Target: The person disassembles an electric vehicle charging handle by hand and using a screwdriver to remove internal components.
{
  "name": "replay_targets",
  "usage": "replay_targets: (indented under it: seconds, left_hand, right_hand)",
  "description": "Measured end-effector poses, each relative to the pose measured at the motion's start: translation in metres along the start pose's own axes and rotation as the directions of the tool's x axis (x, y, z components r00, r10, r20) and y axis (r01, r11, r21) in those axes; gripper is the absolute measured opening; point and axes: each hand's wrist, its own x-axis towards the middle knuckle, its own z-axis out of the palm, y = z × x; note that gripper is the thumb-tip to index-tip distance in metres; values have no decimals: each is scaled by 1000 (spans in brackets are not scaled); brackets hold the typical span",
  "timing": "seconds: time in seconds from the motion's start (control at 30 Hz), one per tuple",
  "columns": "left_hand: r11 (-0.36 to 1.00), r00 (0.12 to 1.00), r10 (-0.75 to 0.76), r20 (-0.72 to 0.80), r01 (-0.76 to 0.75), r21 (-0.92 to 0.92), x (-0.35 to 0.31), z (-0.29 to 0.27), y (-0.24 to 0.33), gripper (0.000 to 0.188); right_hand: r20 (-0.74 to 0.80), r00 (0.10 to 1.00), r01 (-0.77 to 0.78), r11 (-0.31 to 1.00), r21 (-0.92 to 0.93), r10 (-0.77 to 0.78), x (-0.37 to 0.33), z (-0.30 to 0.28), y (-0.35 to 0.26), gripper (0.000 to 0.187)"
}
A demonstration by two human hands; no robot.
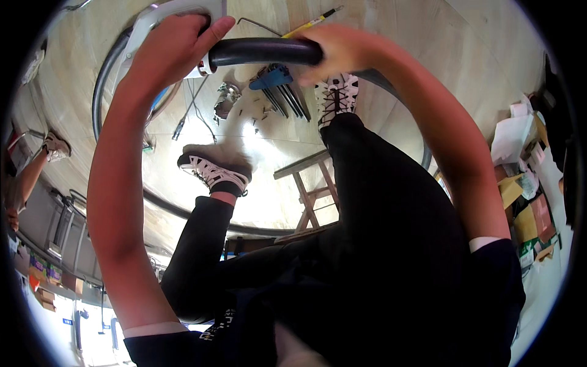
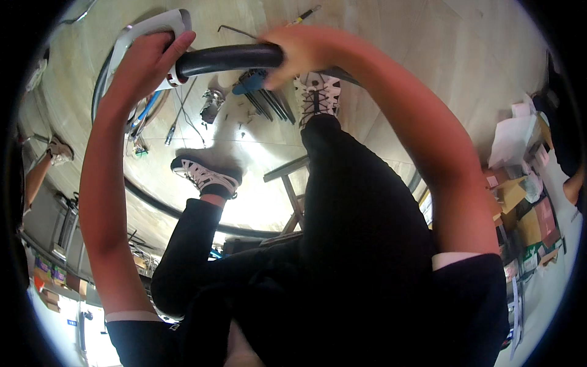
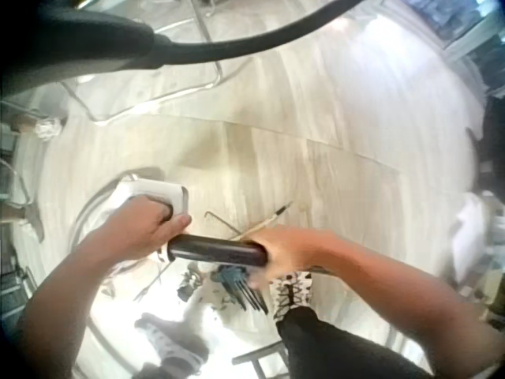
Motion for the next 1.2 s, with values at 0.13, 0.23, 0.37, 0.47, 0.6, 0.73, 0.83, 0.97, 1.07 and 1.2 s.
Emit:
replay_targets:
  seconds: [0.13,0.23,0.37,0.47,0.6,0.73,0.83,0.97,1.07,1.2]
  left_hand:
    - [999,997,26,75,-28,27,-20,2,-9,53]
    - [950,973,197,121,-220,221,-45,-2,4,68]
    - [907,955,297,-20,-276,317,-62,15,-11,67]
    - [896,940,341,13,-330,297,-62,10,-16,66]
    - [934,956,233,176,-270,232,-60,-17,-4,65]
    - [962,969,133,209,-177,207,-58,-23,16,59]
    - [960,965,157,212,-199,196,-56,-17,19,55]
    - [963,944,164,286,-216,159,-58,-9,19,53]
    - [957,956,138,258,-195,213,-59,-5,26,51]
    - [901,975,200,98,-223,372,-66,1,33,49]
  right_hand:
    - [-108,987,-124,992,-10,122,-24,23,10,42]
    - [-162,983,-91,994,-53,81,-35,25,2,36]
    - [-3,988,-153,987,-37,153,-48,9,-26,42]
    - [101,966,-241,970,21,238,-55,-4,-48,48]
    - [160,947,-291,955,63,279,-61,-13,-59,45]
    - [75,963,-261,965,2,260,-65,-12,-62,44]
    - [-5,956,-293,952,-93,293,-69,-6,-63,44]
    - [-74,941,-338,924,-177,330,-71,4,-64,44]
    - [-71,943,-333,924,-186,326,-72,8,-60,43]
    - [-43,968,-249,960,-127,245,-72,8,-51,43]
